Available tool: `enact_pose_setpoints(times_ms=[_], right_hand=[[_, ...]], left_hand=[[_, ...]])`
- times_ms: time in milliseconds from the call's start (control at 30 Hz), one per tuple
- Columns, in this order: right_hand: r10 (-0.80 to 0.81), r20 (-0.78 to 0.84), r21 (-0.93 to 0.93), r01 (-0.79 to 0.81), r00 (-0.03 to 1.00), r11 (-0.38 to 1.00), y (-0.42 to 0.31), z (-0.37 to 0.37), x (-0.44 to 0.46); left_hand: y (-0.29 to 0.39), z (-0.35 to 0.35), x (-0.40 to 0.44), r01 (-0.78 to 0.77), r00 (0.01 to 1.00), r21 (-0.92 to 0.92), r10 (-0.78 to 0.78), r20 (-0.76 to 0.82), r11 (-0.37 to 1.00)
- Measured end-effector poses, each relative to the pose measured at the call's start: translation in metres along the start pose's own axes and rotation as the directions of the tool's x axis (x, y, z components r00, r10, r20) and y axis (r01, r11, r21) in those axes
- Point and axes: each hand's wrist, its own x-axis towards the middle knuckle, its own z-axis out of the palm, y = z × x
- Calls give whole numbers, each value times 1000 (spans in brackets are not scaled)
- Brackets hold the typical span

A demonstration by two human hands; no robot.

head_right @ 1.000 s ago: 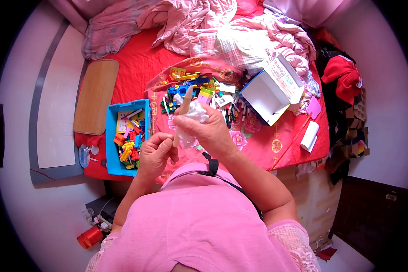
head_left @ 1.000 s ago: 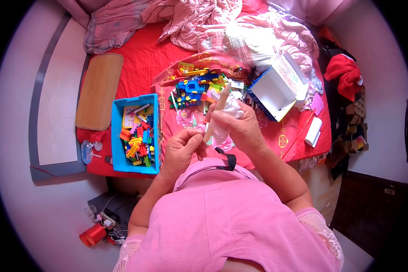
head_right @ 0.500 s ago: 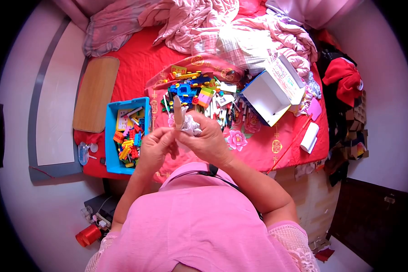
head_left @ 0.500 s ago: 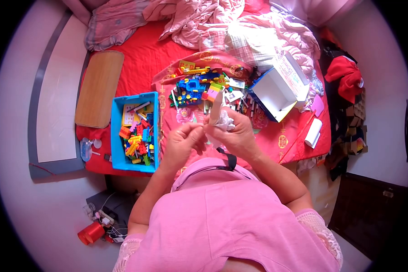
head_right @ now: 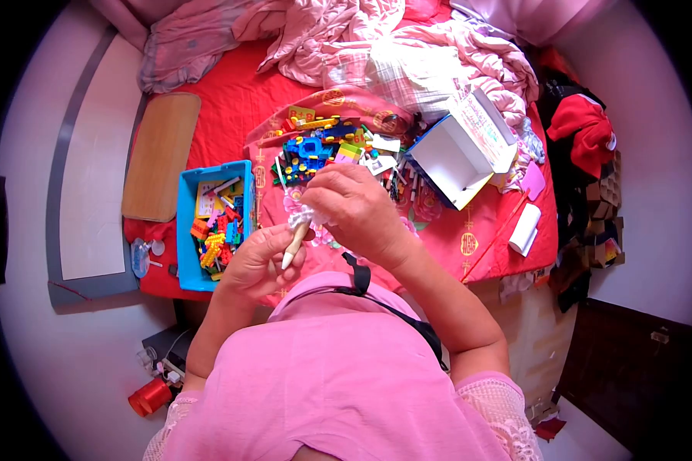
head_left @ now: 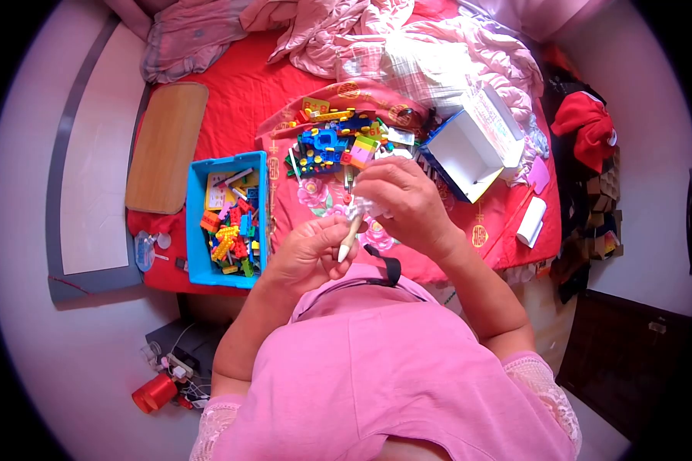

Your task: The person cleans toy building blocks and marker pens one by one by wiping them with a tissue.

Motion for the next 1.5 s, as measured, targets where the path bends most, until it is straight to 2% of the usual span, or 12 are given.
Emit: enact_pose_setpoints(times_ms=[67, 133, 267, 367, 467, 600, 767, 967, 1200, 1333, 1433, 1500], right_hand=[[76, -95, 31, -73, 993, 997, 6, 0, 0], [358, -103, 202, -332, 928, 921, 11, -8, -4], [661, 308, 709, -628, 684, 321, -7, -10, -8], [645, 424, 708, -677, 635, 201, -32, 11, -15], [750, 283, 822, -554, 598, 132, -27, 36, -20], [768, 265, 863, -499, 583, 81, -6, 24, -2], [711, 364, 895, -438, 601, -87, 1, 13, 5], [534, 532, 846, -388, 657, -365, -1, 15, -6], [591, 450, 889, -402, 670, -220, -1, 6, -4], [721, 238, 874, -467, 651, 133, -8, 4, -3], [718, 206, 825, -512, 664, 237, -15, 5, -4], [687, 294, 844, -518, 664, 140, -17, 5, -6]], left_hand=[[-1, -1, 0, -54, 999, -20, 54, 0, 998], [0, 2, -2, -148, 989, 1, 148, 28, 989], [-5, 5, 4, -265, 941, 312, 315, -121, 912], [-12, 9, 11, -308, 891, 518, 432, -137, 798], [-26, 2, 16, -372, 771, 781, 635, -40, 502], [-24, 5, 7, -230, 814, 922, 581, 8, 311], [-15, 11, 1, -211, 965, 360, 253, -74, 909], [-19, -2, 1, -73, 966, -158, 109, 235, 985], [-17, -2, 4, -71, 974, -106, 92, 208, 992], [-18, -5, 7, -289, 954, 278, 300, 3, 916], [-18, -8, 7, -285, 943, 511, 333, -2, 811], [-20, -7, 5, -265, 960, 408, 277, 32, 873]])
